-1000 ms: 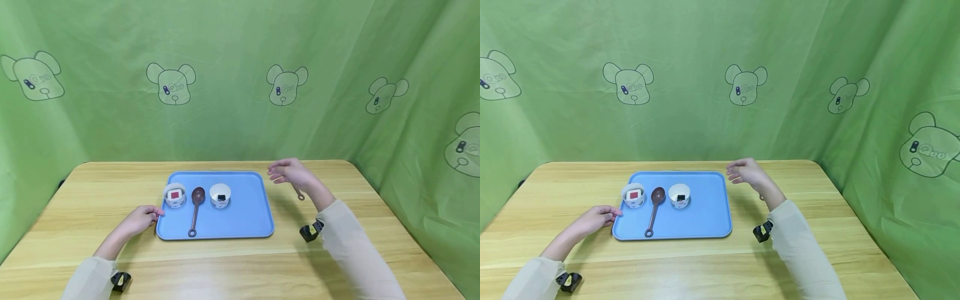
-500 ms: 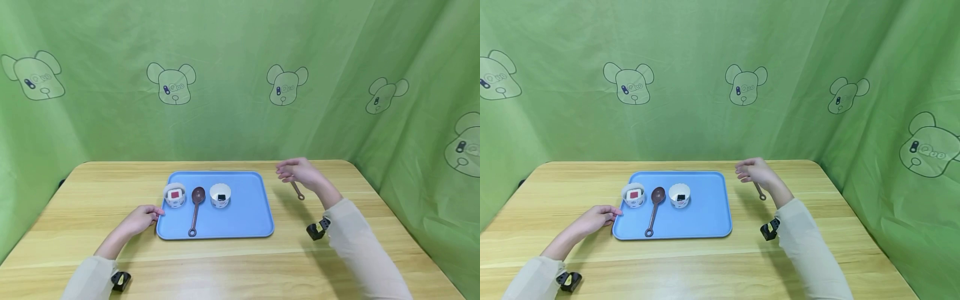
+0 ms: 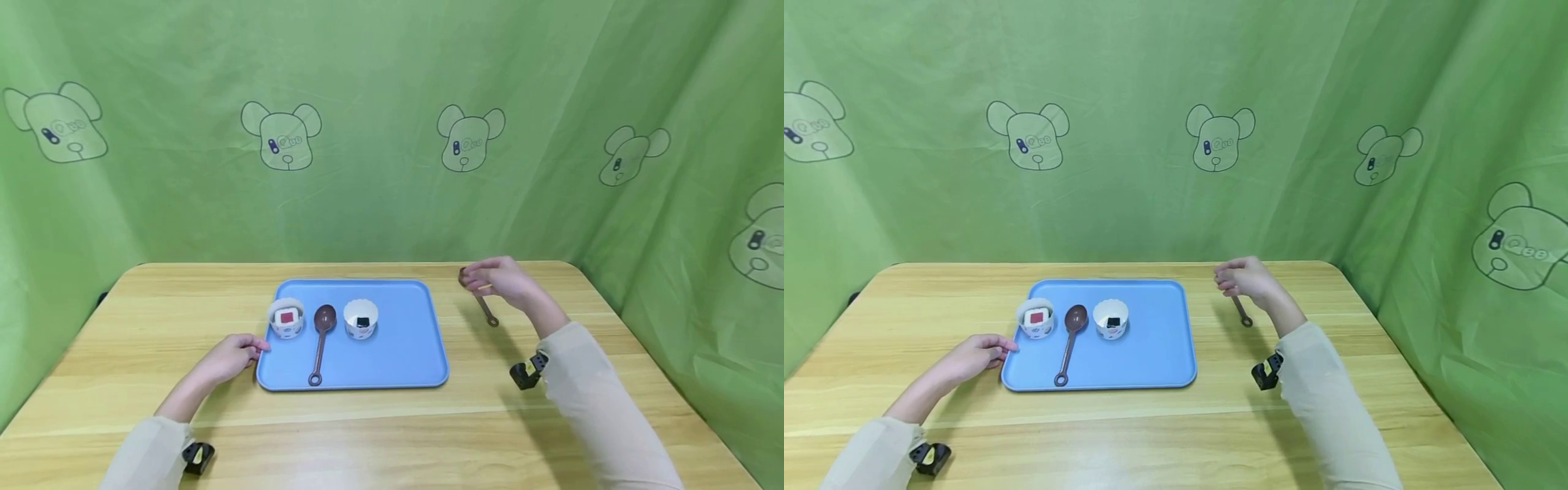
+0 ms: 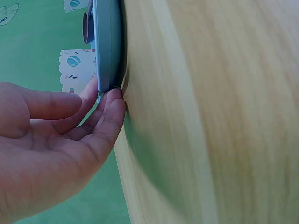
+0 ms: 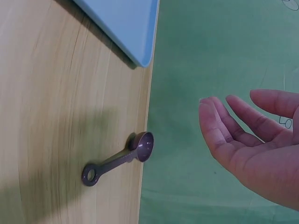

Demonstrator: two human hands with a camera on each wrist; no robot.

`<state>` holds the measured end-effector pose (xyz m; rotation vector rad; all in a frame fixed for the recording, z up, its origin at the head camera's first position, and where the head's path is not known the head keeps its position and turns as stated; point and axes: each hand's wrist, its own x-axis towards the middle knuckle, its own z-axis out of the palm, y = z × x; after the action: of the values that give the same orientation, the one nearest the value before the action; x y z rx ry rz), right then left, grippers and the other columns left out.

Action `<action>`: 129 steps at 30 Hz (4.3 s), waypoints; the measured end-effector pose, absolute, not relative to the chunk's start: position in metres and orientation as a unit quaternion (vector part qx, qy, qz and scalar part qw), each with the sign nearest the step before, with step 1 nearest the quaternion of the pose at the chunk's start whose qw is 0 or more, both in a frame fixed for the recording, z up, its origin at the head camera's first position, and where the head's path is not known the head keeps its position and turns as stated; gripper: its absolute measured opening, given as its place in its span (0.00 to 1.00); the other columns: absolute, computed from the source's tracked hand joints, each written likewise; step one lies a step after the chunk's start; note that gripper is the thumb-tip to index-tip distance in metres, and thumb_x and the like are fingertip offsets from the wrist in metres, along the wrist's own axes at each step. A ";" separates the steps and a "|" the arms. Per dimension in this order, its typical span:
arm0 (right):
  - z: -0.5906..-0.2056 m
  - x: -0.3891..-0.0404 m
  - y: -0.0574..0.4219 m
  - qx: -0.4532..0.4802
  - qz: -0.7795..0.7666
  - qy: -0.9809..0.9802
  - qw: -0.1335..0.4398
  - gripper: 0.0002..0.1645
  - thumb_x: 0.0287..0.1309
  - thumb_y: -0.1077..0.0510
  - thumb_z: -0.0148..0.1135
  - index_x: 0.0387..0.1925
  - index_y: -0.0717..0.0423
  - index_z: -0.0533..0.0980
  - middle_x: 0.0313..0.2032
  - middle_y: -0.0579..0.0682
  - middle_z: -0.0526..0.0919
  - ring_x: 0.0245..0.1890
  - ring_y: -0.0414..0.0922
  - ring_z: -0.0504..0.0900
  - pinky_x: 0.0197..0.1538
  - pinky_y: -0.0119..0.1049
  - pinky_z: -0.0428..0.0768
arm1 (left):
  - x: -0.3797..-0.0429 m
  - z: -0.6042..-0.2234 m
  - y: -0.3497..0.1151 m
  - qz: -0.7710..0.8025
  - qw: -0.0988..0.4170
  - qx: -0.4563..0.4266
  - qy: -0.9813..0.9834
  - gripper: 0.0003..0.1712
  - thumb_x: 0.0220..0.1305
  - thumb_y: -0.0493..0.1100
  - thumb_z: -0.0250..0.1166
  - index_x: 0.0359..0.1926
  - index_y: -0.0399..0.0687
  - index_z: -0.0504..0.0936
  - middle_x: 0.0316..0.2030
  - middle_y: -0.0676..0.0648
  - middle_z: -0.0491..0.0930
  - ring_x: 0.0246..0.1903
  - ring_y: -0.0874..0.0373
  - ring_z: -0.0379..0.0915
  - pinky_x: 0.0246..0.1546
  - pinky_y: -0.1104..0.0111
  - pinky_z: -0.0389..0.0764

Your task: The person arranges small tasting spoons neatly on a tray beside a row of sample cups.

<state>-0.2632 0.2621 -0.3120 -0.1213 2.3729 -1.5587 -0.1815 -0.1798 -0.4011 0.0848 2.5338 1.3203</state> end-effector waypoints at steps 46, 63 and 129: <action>-0.354 -0.267 0.309 -0.019 -0.511 0.848 0.142 0.25 0.63 0.61 0.46 0.54 0.80 0.62 0.54 0.71 0.65 0.45 0.51 0.71 0.53 0.43 0.72 | -0.183 -0.401 -0.180 0.459 0.146 0.023 0.876 0.15 0.61 0.26 0.42 0.41 0.24 0.74 0.38 0.36 0.74 0.38 0.50 0.70 0.38 0.61 0.73; -0.366 -0.268 0.312 0.005 -0.493 0.857 0.147 0.24 0.64 0.65 0.44 0.56 0.79 0.60 0.52 0.67 0.66 0.43 0.48 0.71 0.53 0.44 0.71 | -0.183 -0.401 -0.181 0.459 0.144 0.026 0.876 0.15 0.60 0.26 0.42 0.41 0.24 0.74 0.37 0.36 0.75 0.37 0.50 0.70 0.36 0.62 0.73; -0.384 -0.285 0.308 0.032 -0.497 0.855 0.145 0.25 0.54 0.73 0.38 0.54 0.79 0.63 0.46 0.64 0.69 0.36 0.43 0.71 0.42 0.35 0.74 | -0.184 -0.401 -0.180 0.455 0.142 0.024 0.878 0.15 0.60 0.27 0.42 0.41 0.25 0.74 0.37 0.37 0.74 0.37 0.51 0.69 0.36 0.62 0.73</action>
<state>-0.2848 0.3083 -0.3839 0.0908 2.4624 -1.4328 -0.1839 -0.1803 -0.4009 0.0678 2.5347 1.3142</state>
